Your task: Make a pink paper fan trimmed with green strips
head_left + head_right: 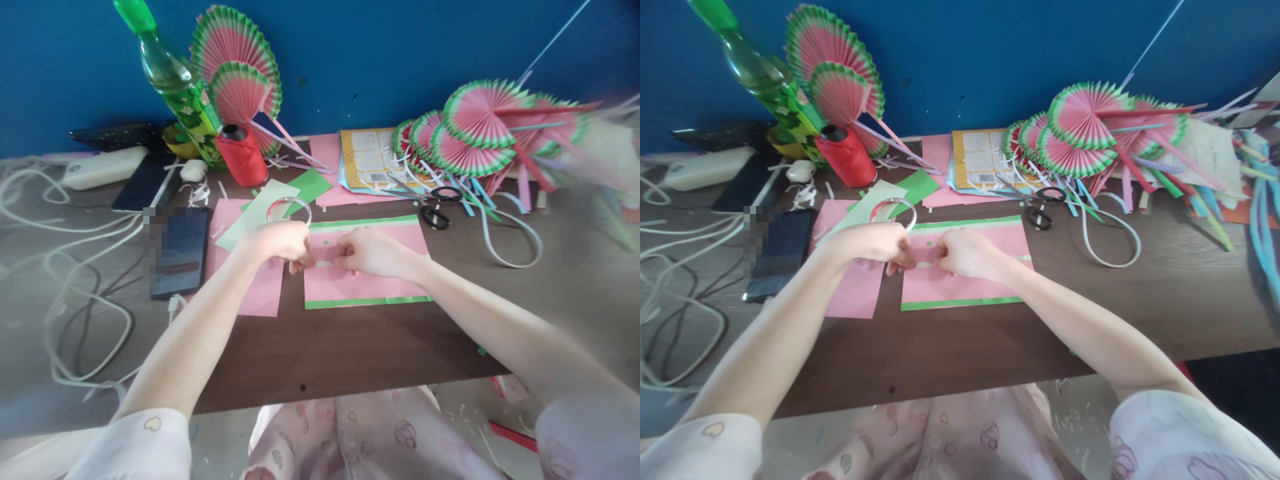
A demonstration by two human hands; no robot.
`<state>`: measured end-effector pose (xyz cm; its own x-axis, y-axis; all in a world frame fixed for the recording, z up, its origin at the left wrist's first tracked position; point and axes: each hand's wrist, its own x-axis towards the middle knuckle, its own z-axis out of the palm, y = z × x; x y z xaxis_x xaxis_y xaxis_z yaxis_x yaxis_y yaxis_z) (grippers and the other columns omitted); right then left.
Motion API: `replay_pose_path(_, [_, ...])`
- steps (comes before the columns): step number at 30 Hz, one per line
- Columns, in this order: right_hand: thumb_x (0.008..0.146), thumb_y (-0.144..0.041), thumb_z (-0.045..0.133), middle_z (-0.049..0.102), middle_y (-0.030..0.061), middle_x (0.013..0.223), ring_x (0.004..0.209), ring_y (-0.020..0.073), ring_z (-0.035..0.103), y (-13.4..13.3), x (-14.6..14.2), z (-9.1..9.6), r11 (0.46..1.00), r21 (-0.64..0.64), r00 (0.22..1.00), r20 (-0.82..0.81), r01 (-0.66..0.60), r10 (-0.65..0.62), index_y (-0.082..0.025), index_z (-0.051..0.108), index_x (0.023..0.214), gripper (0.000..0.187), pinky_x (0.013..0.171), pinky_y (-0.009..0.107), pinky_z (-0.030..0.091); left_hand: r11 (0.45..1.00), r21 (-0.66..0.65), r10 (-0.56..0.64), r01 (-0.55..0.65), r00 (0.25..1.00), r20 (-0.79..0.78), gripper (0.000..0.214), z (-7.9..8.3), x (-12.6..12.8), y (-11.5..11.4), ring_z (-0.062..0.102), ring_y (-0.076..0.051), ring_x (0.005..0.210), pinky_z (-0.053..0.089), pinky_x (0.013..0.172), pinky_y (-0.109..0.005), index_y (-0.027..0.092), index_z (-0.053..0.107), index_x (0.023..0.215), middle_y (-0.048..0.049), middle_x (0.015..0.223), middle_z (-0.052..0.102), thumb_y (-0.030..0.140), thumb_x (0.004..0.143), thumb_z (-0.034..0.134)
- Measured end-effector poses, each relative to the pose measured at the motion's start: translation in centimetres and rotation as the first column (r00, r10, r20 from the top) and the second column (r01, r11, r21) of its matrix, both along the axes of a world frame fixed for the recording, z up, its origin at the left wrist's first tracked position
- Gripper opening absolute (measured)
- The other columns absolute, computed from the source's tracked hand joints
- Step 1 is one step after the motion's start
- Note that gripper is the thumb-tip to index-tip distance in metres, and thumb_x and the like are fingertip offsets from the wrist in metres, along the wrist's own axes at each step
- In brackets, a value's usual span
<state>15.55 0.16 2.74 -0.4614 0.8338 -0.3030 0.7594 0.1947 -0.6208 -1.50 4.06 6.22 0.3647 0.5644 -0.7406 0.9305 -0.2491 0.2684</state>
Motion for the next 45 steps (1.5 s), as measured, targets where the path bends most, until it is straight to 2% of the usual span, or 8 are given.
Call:
replay_pose_path(5, [0.068, -0.017, 0.050, 0.059, -0.0025, 0.053, 0.052, 0.0099, 0.052, 0.0, 0.0, 0.1, 1.000, 0.013, 1.000, 0.004, -0.002, 0.002, -0.018, 0.049, 0.053, 0.015, 0.050, 0.023, 0.031, 1.000, -0.009, 0.005, -0.006, 0.999, -0.054, 0.023, 0.3, -0.4, 0.2, 0.052, -0.012, 0.049, 0.035, 0.045, -0.023, 0.015, 0.070, 0.077, -0.0058, 0.065, 0.068, 0.030, 0.068, 0.055])
replay_pose_path(10, [0.066, -0.015, 0.049, 0.060, -0.0031, 0.053, 0.052, 0.0100, 0.053, 0.0, -0.1, 0.1, 1.000, -0.021, 1.000, -0.008, 0.021, -0.021, -0.018, 0.053, 0.057, 0.011, 0.050, 0.022, 0.032, 1.000, -0.001, 0.028, -0.028, 0.999, -0.033, 0.026, 0.8, -1.4, 0.7, 0.056, -0.014, 0.057, 0.040, 0.050, -0.021, 0.017, 0.070, 0.084, -0.0047, 0.069, 0.069, 0.032, 0.070, 0.055])
replay_pose_path(13, [0.066, -0.014, 0.048, 0.060, -0.0032, 0.053, 0.052, 0.0099, 0.053, 0.1, -0.1, 0.0, 1.000, -0.019, 1.000, -0.006, 0.020, -0.020, -0.018, 0.053, 0.057, 0.011, 0.050, 0.022, 0.032, 0.999, 0.044, 0.027, -0.027, 1.000, -0.009, 0.027, 0.9, -1.6, 0.8, 0.056, -0.013, 0.057, 0.039, 0.050, -0.021, 0.019, 0.070, 0.082, -0.0036, 0.070, 0.068, 0.038, 0.071, 0.054])
replay_pose_path(15, [0.066, -0.014, 0.048, 0.060, -0.0031, 0.052, 0.051, 0.0098, 0.052, 0.1, -0.1, 0.0, 1.000, -0.004, 1.000, 0.000, 0.012, -0.012, -0.018, 0.051, 0.055, 0.011, 0.050, 0.023, 0.032, 0.999, 0.030, 0.029, -0.029, 1.000, 0.007, 0.028, 0.8, -1.3, 0.6, 0.055, -0.013, 0.055, 0.038, 0.048, -0.021, 0.018, 0.069, 0.080, -0.0039, 0.068, 0.068, 0.039, 0.071, 0.054])
replay_pose_path(23, [0.066, -0.016, 0.049, 0.059, -0.0024, 0.051, 0.052, 0.0104, 0.052, 0.1, -0.1, 0.2, 1.000, 0.021, 1.000, 0.012, -0.012, 0.012, -0.018, 0.048, 0.053, 0.014, 0.050, 0.024, 0.030, 0.998, -0.002, 0.055, -0.055, 0.998, 0.003, 0.018, -0.2, -0.4, 0.1, 0.050, -0.013, 0.049, 0.034, 0.043, -0.024, 0.017, 0.065, 0.068, -0.0056, 0.063, 0.066, 0.034, 0.066, 0.059])
replay_pose_path(33, [0.068, -0.021, 0.051, 0.055, -0.0027, 0.051, 0.047, 0.0091, 0.048, 0.2, 0.1, 0.2, 1.000, 0.030, 0.999, 0.052, -0.002, 0.000, -0.018, 0.047, 0.053, 0.015, 0.047, 0.025, 0.027, 1.000, 0.010, 0.029, -0.029, 1.000, 0.004, 0.021, -0.2, -0.5, 0.2, 0.052, -0.015, 0.053, 0.037, 0.047, -0.025, 0.016, 0.068, 0.072, -0.0065, 0.064, 0.066, 0.033, 0.065, 0.058])
replay_pose_path(41, [0.067, -0.027, 0.055, 0.056, -0.0008, 0.061, 0.055, 0.0111, 0.047, 0.6, 0.3, 0.2, 0.993, 0.111, 0.981, 0.192, -0.026, 0.004, -0.019, 0.050, 0.056, 0.015, 0.049, 0.025, 0.024, 0.999, 0.018, 0.026, -0.026, 0.999, 0.020, 0.018, -0.3, -0.6, 0.3, 0.050, -0.013, 0.050, 0.032, 0.045, -0.024, 0.015, 0.065, 0.066, -0.0055, 0.060, 0.065, 0.033, 0.065, 0.059])
replay_pose_path(45, [0.065, -0.032, 0.058, 0.054, -0.0010, 0.055, 0.051, 0.0112, 0.045, 1.0, 1.0, 0.8, 0.997, 0.074, 0.956, 0.292, -0.026, 0.003, -0.019, 0.051, 0.053, 0.019, 0.048, 0.026, 0.023, 0.999, 0.040, 0.002, -0.003, 1.000, 0.026, 0.021, -0.1, -0.6, 0.2, 0.047, -0.011, 0.047, 0.032, 0.043, -0.022, 0.015, 0.063, 0.060, -0.0043, 0.059, 0.066, 0.035, 0.066, 0.059])
